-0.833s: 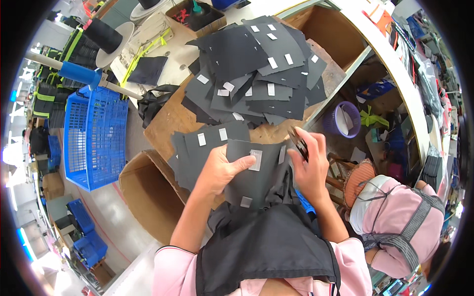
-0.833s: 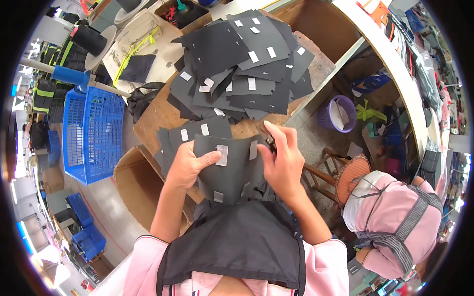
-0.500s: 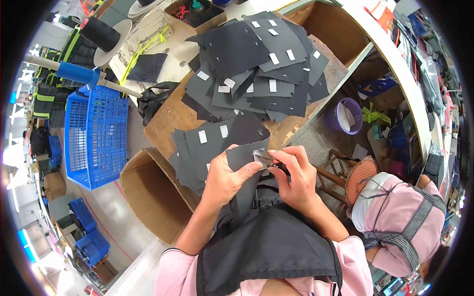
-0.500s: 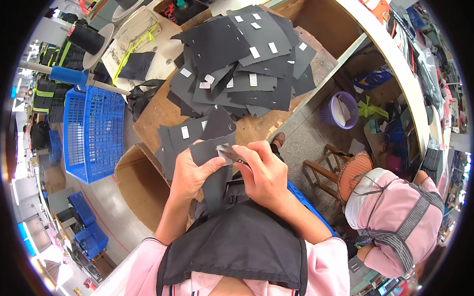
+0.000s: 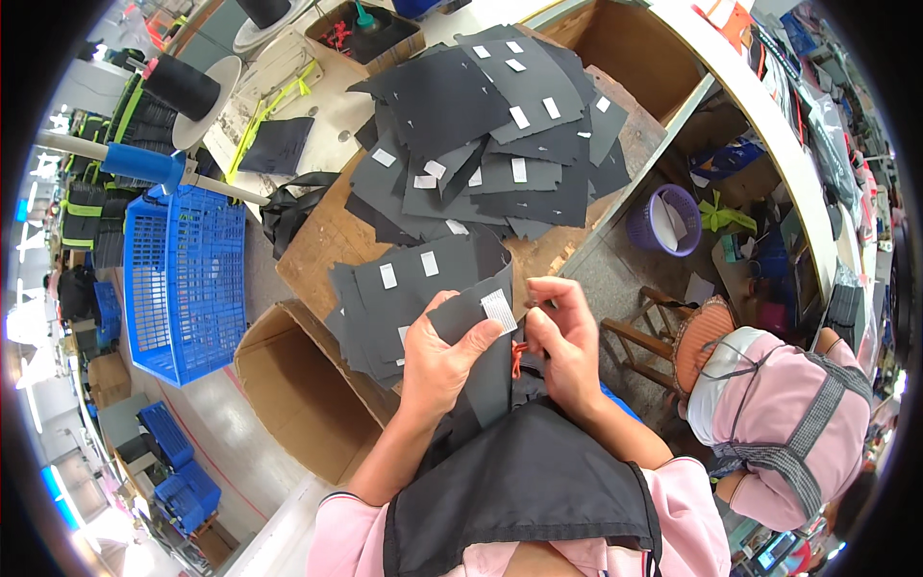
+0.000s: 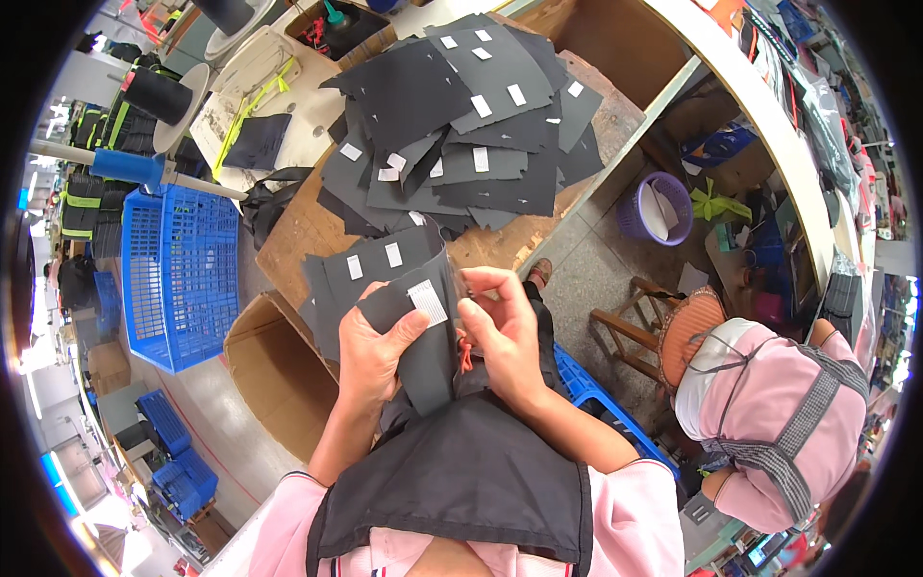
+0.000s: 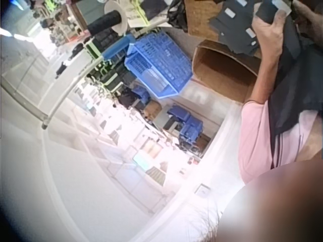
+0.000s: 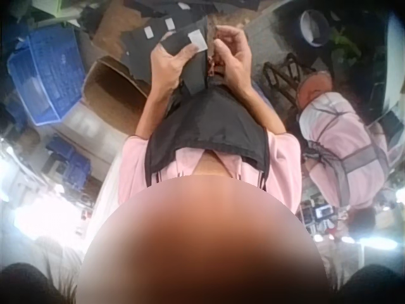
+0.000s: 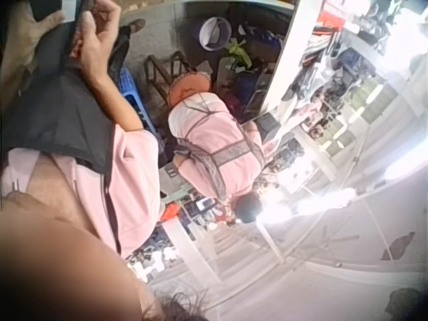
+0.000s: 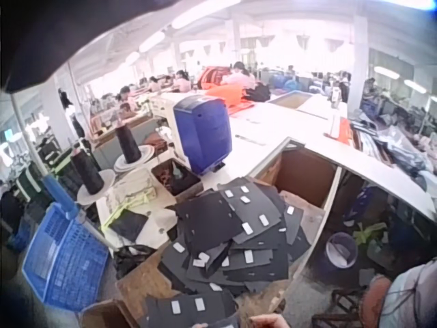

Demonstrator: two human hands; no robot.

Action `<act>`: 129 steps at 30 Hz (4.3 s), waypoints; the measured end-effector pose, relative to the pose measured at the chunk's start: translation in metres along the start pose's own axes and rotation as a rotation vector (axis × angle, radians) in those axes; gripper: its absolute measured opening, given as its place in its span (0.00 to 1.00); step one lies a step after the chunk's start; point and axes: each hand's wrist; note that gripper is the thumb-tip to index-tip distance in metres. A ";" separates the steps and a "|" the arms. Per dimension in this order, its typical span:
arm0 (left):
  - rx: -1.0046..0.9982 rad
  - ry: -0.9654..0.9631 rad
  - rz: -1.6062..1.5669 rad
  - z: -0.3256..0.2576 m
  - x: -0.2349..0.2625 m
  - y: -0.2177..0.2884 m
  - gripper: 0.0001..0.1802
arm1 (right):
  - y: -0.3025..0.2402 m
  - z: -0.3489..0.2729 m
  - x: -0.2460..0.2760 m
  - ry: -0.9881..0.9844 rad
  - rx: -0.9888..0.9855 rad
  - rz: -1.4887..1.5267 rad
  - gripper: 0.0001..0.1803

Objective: The worker is aligning and trimming small rectangular fabric pieces with pre-applied adhesive or velcro, using scissors to trim excess or threads.

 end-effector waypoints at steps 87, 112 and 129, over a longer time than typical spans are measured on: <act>0.225 -0.127 0.076 0.013 0.001 0.003 0.09 | -0.021 0.005 0.026 -0.121 0.814 -1.169 0.17; -0.219 0.488 1.364 0.057 0.103 -0.062 0.46 | -0.018 0.307 0.045 0.432 -0.205 0.152 0.13; -0.085 -0.491 0.210 0.091 0.012 0.033 0.38 | -0.109 0.082 0.027 -0.649 -0.130 -0.646 0.10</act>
Point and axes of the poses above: each hand's wrist, its own z-axis towards the middle knuckle, its own x-axis out of the back of the hand, y = z × x, and after that the axes turned 4 degrees about -x, right-handed
